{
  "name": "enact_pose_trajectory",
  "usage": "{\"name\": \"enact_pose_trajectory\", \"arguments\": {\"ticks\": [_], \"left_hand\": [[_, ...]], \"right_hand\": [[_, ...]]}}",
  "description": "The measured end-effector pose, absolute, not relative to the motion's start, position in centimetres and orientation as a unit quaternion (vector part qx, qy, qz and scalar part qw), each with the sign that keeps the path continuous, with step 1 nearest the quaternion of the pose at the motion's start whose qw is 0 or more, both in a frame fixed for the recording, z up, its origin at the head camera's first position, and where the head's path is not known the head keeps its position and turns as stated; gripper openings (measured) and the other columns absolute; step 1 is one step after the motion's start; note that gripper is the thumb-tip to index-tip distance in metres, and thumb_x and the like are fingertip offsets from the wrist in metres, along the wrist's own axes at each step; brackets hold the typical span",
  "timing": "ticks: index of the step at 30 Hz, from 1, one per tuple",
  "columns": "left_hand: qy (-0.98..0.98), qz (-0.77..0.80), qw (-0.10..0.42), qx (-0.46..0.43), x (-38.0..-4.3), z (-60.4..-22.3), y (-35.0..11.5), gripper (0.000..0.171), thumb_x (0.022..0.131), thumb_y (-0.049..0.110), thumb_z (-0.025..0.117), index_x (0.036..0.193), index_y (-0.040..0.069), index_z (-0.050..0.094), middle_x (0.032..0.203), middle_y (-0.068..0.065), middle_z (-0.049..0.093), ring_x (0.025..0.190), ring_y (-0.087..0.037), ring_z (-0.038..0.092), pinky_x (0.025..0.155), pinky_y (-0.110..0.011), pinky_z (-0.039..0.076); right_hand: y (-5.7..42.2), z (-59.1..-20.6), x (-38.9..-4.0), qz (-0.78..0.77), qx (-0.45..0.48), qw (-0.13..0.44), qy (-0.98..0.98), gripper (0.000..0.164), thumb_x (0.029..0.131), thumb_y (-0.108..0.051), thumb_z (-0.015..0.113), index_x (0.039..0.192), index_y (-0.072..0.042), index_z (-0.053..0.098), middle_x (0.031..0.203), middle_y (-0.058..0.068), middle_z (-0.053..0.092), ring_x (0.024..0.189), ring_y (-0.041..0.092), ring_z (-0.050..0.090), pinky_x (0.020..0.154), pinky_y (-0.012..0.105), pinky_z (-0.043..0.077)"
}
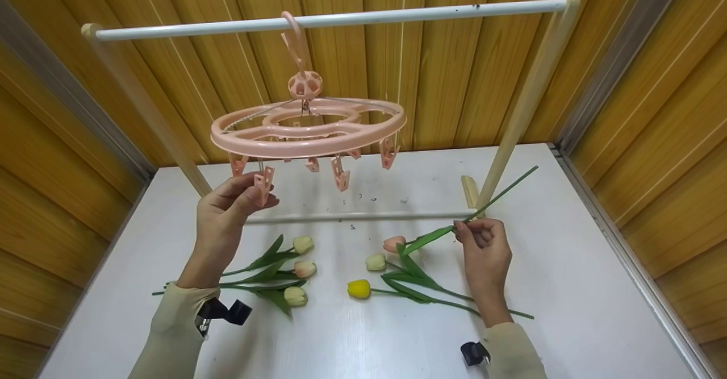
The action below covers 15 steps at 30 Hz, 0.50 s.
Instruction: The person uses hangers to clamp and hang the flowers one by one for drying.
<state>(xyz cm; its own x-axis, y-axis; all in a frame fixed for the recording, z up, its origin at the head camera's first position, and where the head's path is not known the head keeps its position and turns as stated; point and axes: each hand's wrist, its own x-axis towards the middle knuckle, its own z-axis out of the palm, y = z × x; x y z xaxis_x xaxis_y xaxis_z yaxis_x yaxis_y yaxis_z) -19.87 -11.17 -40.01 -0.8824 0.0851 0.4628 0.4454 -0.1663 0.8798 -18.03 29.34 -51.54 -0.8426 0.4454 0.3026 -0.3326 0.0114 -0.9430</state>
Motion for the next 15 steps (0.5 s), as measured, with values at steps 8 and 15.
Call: {"name": "enact_pose_trajectory", "arguments": {"ticks": [8, 15], "left_hand": [[-0.625, -0.732, 0.117, -0.245, -19.7, -39.8, -10.9, 0.050, 0.104, 0.027, 0.073, 0.134, -0.012, 0.064, 0.122, -0.019, 0.072, 0.097, -0.025, 0.075, 0.086, -0.044, 0.064], [-0.616, -0.734, 0.110, -0.265, -19.8, -39.6, -10.7, 0.050, 0.103, 0.024, 0.074, 0.134, -0.012, 0.064, 0.122, -0.017, 0.071, 0.094, -0.025, 0.075, 0.085, -0.046, 0.064]], "right_hand": [[28.9, -50.3, -18.1, 0.733, -0.049, 0.281, -0.617, 0.038, 0.094, 0.007, 0.076, 0.128, 0.011, 0.061, 0.099, 0.016, 0.077, 0.086, 0.019, 0.079, 0.082, 0.030, 0.062], [28.5, -49.3, -17.8, 0.733, -0.030, 0.292, -0.613, 0.028, 0.094, 0.007, 0.076, 0.118, 0.017, 0.067, 0.102, 0.017, 0.077, 0.090, 0.019, 0.079, 0.083, 0.031, 0.062]]}}
